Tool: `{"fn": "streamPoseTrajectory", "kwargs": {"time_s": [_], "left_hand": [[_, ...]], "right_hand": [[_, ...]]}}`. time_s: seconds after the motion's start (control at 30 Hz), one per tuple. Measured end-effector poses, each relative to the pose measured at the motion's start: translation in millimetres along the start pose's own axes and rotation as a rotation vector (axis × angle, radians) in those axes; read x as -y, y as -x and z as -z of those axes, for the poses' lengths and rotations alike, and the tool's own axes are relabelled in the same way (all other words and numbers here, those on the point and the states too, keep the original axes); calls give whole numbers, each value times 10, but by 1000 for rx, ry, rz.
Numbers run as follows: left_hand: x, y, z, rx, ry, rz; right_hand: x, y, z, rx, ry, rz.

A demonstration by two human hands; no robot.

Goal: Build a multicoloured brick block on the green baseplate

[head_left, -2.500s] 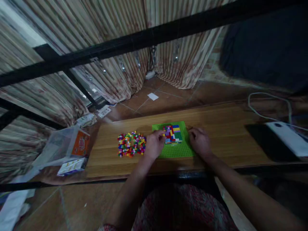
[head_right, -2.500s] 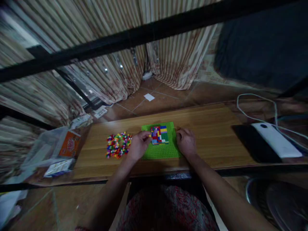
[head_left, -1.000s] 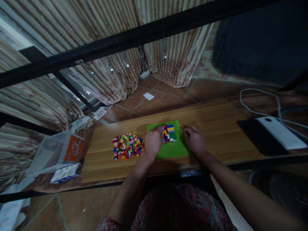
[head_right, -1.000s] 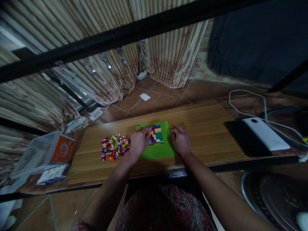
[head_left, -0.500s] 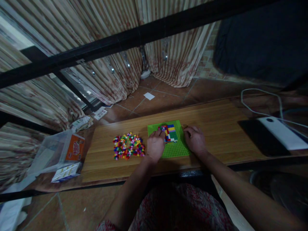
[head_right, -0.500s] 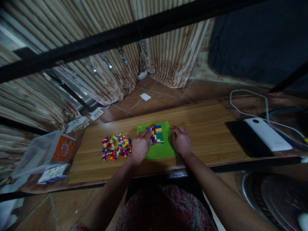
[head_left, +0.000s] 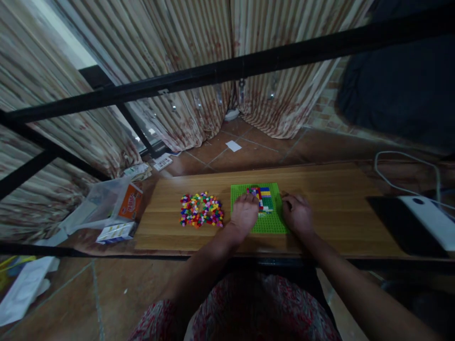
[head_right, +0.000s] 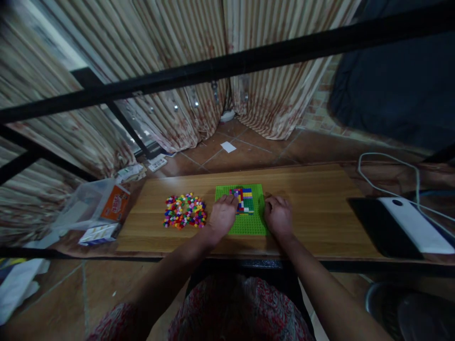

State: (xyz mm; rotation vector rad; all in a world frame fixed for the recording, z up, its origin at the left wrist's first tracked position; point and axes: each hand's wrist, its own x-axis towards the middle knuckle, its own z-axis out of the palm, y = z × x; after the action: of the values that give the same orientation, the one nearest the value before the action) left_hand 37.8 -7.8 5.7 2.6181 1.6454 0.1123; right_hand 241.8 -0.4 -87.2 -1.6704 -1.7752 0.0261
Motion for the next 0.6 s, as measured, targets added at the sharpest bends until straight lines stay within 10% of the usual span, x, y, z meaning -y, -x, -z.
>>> {"fn": "streamPoseTrajectory", "kwargs": {"time_s": [0.27, 0.6], "left_hand": [[264, 474, -30, -259, 294, 285], [915, 1408, -157, -271, 419, 706]], "right_hand": [[-38, 10, -10, -35, 1, 42], [-75, 26, -6, -25, -7, 50]]}}
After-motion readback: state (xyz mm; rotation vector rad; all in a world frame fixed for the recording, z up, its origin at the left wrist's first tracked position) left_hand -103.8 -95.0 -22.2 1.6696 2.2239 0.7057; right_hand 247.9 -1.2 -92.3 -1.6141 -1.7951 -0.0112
